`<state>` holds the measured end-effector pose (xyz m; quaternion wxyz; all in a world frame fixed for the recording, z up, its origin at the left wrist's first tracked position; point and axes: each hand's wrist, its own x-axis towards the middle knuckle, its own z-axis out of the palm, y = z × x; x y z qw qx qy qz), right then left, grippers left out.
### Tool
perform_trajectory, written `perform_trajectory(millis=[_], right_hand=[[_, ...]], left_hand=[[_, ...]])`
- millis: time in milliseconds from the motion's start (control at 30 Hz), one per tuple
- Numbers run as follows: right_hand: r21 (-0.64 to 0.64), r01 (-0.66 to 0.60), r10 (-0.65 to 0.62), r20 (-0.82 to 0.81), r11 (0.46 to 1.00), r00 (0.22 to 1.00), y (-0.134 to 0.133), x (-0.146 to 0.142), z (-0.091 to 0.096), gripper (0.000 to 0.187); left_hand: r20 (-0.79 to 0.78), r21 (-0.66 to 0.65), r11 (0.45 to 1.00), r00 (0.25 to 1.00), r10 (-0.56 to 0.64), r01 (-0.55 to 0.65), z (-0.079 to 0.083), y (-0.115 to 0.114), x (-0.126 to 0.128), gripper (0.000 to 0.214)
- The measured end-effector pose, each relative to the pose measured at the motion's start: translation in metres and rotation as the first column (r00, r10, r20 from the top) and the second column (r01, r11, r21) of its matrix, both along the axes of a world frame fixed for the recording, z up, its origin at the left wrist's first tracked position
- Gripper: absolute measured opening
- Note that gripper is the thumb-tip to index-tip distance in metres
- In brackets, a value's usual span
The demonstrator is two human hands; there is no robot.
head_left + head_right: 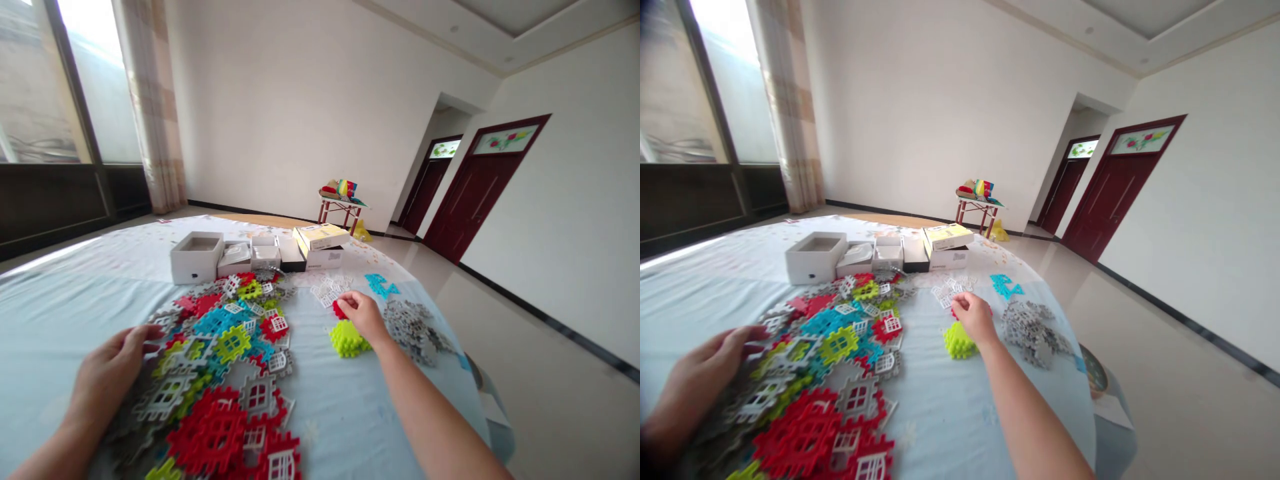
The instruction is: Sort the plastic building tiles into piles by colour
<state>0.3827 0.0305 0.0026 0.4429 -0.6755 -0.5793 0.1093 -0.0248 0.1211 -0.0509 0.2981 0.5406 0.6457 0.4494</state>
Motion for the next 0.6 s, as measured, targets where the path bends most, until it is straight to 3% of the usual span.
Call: perform_trajectory(millis=[133, 267, 467, 600], right_hand=[[-0.038, -0.304, 0.306, 0.031, 0.952, 0.952, -0.009, -0.058, -0.003, 0.021], [-0.113, -0.441, 0.455, 0.239, 0.890, 0.858, -0.011, -0.098, -0.007, 0.017], [-0.161, -0.625, 0.637, 0.346, 0.763, 0.689, -0.002, -0.118, -0.020, 0.035], [-0.192, -0.614, 0.639, 0.336, 0.766, 0.692, -0.001, -0.119, -0.028, 0.033]], left_hand=[[0.061, -0.014, 1.000, 0.998, 0.007, -0.007, 0.016, -0.009, 0.008, 0.036], [0.055, -0.006, 1.000, 0.998, 0.003, -0.003, 0.016, -0.010, 0.008, 0.036], [0.137, -0.020, 1.000, 0.990, -0.017, 0.020, 0.014, -0.010, 0.008, 0.034], [0.162, -0.010, 1.000, 0.987, -0.018, 0.020, 0.014, -0.010, 0.008, 0.034]])
